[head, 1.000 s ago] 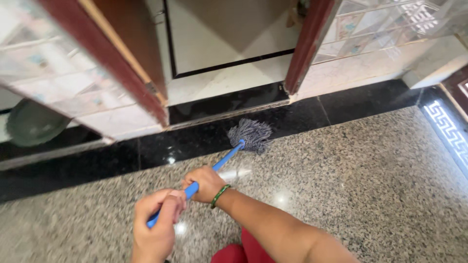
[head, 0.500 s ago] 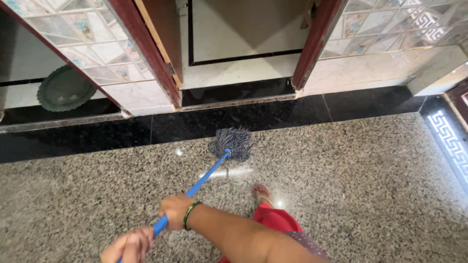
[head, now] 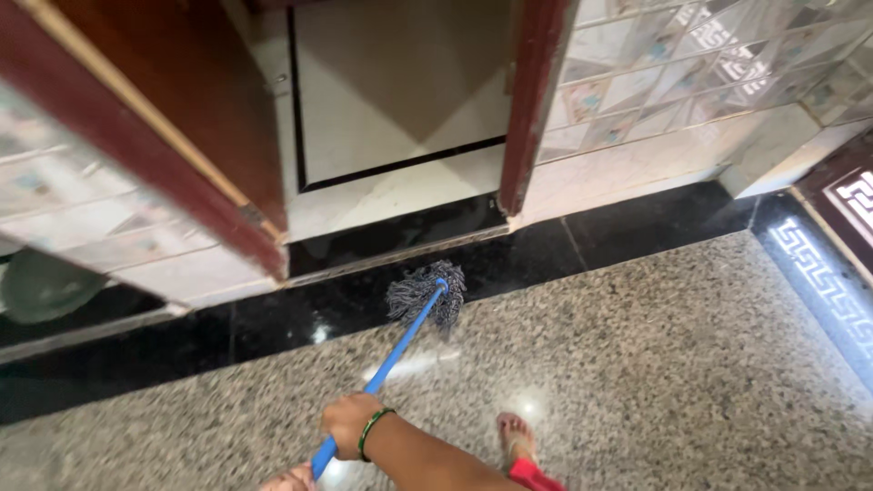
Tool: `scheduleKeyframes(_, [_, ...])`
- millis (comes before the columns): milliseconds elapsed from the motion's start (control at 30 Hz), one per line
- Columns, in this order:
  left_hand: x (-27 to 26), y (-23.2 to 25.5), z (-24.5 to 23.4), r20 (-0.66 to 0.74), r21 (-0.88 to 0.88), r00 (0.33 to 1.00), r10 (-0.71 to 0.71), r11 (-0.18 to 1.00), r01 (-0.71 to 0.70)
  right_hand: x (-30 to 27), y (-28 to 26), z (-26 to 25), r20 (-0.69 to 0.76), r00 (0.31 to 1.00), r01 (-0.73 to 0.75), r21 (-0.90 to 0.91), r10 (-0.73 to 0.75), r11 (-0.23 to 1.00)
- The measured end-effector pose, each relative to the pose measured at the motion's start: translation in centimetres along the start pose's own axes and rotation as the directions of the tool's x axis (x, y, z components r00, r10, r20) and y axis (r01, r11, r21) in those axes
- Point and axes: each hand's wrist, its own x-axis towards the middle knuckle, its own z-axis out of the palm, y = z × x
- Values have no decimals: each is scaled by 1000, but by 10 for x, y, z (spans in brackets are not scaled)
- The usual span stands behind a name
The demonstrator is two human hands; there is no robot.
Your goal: The person mops a granite floor using a string mop and a bucket of water, cleaning the surface through a hallway toward a large door.
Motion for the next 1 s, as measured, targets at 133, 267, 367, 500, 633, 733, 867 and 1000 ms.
scheduleKeyframes(133, [72,-11,44,-189,54,963,-190,978,203,-11,80,-75,103,966,-246,109,235,963])
scheduleKeyframes(267, [156,-6,148,-380,-160,918,-115,985,57,-60,164,-119,-60,951,-293,133,303,947])
scheduleKeyframes(367, [199,10,203,-265,-231,931,-252,954,193,-102,219,-130,-106,915,-373,147,389,916])
scheduleKeyframes(500, [238,30,253,-106,-182,947,-304,942,282,-164,262,-128,-258,865,-389,193,430,901])
scheduleKeyframes(633, [261,60,284,71,-106,959,-273,954,280,-211,274,-140,-413,839,-238,308,354,921])
scheduleKeyframes(733, [267,83,289,72,-25,966,-247,968,250,-221,264,-148,-508,766,-158,444,393,882])
scheduleKeyframes(867, [265,107,266,-1,-37,978,-211,977,211,-199,230,-149,-568,723,-106,472,394,875])
scheduleKeyframes(1000, [239,139,222,-74,109,938,-339,932,345,-163,177,-142,-618,696,-55,463,367,884])
